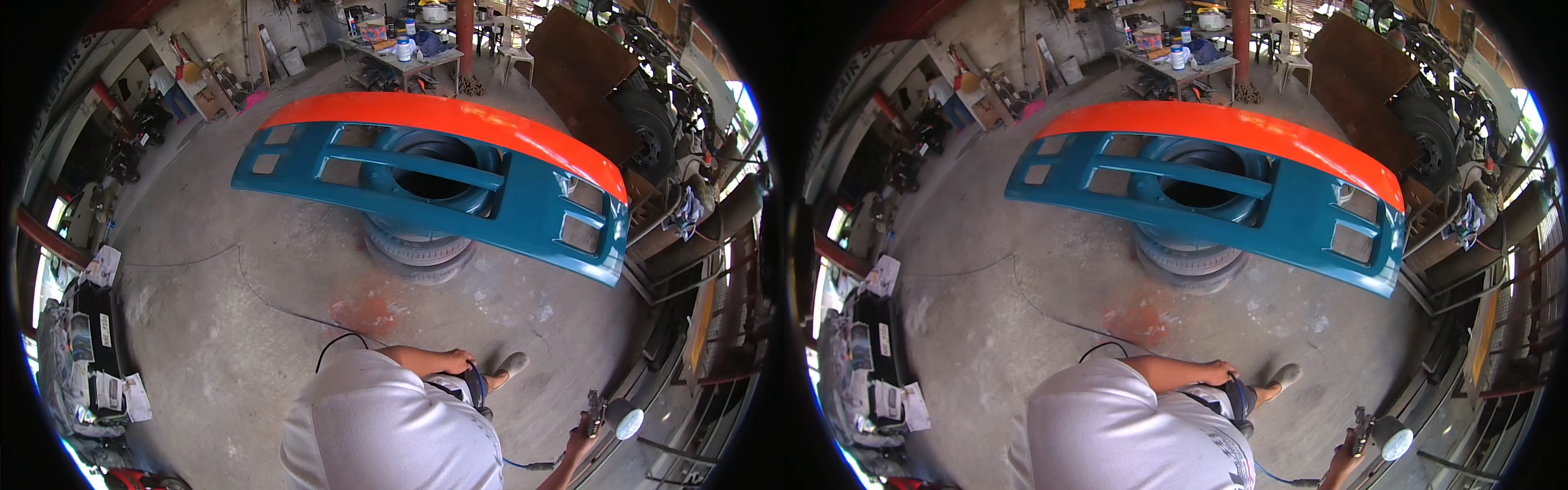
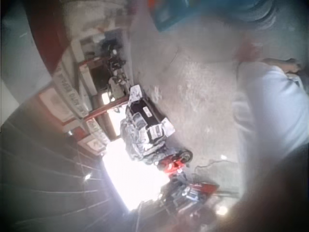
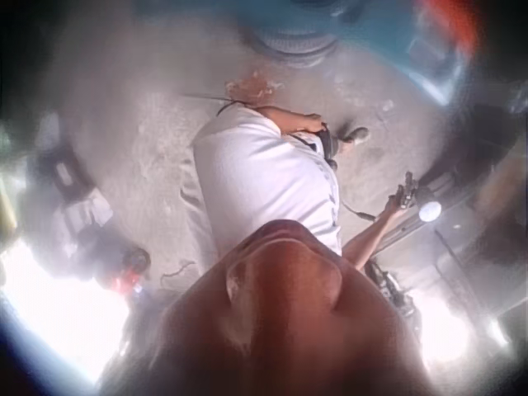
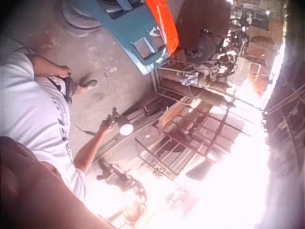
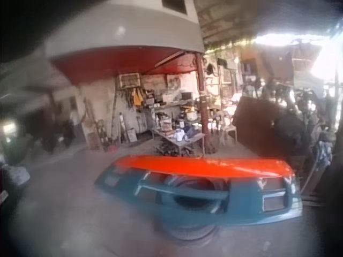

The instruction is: The person pours paint into a spray gun cup, walks to a car bumper, and applies a coat of paint using a spray gun. The person wipes the spray gun nozzle with a cloth during the process.

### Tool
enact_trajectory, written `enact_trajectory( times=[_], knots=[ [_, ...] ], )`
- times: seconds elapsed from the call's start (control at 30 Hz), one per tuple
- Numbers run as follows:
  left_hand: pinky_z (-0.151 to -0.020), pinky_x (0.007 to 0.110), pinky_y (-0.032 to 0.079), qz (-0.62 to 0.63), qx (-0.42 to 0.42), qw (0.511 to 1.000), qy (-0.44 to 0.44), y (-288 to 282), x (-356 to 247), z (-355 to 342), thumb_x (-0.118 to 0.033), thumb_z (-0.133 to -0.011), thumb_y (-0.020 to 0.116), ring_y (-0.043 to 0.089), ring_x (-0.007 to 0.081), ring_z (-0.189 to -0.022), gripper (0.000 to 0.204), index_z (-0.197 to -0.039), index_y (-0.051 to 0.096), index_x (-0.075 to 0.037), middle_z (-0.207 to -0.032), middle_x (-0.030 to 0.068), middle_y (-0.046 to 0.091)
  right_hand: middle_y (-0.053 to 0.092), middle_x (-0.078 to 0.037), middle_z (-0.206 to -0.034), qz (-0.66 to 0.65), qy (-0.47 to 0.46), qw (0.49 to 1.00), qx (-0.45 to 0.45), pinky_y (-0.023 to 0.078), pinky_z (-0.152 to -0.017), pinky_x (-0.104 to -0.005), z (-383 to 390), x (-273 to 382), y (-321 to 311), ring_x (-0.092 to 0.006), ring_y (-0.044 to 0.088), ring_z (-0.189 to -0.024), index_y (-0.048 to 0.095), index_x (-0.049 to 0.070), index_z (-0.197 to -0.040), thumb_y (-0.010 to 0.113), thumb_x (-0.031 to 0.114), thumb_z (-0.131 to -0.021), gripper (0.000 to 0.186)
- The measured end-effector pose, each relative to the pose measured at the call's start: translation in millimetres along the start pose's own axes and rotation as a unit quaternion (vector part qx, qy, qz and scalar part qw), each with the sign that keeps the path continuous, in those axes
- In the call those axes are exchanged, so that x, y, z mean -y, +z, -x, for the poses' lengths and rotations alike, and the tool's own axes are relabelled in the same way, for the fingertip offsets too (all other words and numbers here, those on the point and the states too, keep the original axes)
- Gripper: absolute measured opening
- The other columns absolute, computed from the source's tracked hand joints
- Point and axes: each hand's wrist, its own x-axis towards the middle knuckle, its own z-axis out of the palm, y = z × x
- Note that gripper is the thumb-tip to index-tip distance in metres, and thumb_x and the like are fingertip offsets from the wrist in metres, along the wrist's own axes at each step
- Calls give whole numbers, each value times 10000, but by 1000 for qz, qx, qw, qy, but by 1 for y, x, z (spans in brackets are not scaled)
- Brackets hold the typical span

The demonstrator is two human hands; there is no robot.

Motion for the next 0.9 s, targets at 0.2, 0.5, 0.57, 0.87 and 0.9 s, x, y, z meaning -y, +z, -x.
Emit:
enact_trajectory(
  times=[0.2,0.5,0.57,0.87,0.9],
  knots=[
    [-972,422,517,83,-12,996,-35,71,-124,-190,-279,-937,582,654,350,-1141,293,-1170,717,-164,-1182,159,701,598,9,-713,67,47,991,104,407,-447,-248,-231,-37,-82,-65,501,-522,584,71,-1382,694,120,-925,472],
    [-1003,481,499,-55,2,993,-108,84,-237,-344,-317,-931,532,623,427,-1162,415,-1259,666,-101,-1223,256,654,714,-152,-779,164,37,960,222,533,-647,-382,-551,-47,-129,-231,692,-619,629,149,-1347,765,306,-886,505],
    [-988,481,507,-71,-38,987,-136,104,-250,-369,-347,-947,522,634,427,-1136,423,-1259,664,-99,-1197,253,666,733,-169,-891,179,19,943,280,546,-764,-413,-624,-46,-118,-309,729,-810,625,196,-1357,760,351,-885,515],
    [-900,455,553,48,-159,953,-252,304,-430,-457,-287,-853,614,688,374,-1037,371,-1202,709,-200,-1114,196,711,740,-186,-1037,131,-127,869,460,551,-793,-356,-870,-63,-72,-207,726,-931,622,96,-1342,732,270,-931,460],
    [-897,452,556,49,-186,954,-230,305,-440,-454,-288,-845,622,690,371,-1037,376,-1201,712,-210,-1114,197,713,737,-194,-1054,104,-197,874,432,553,-820,-371,-880,-71,-64,-258,735,-974,610,79,-1351,744,262,-919,488]
  ],
)
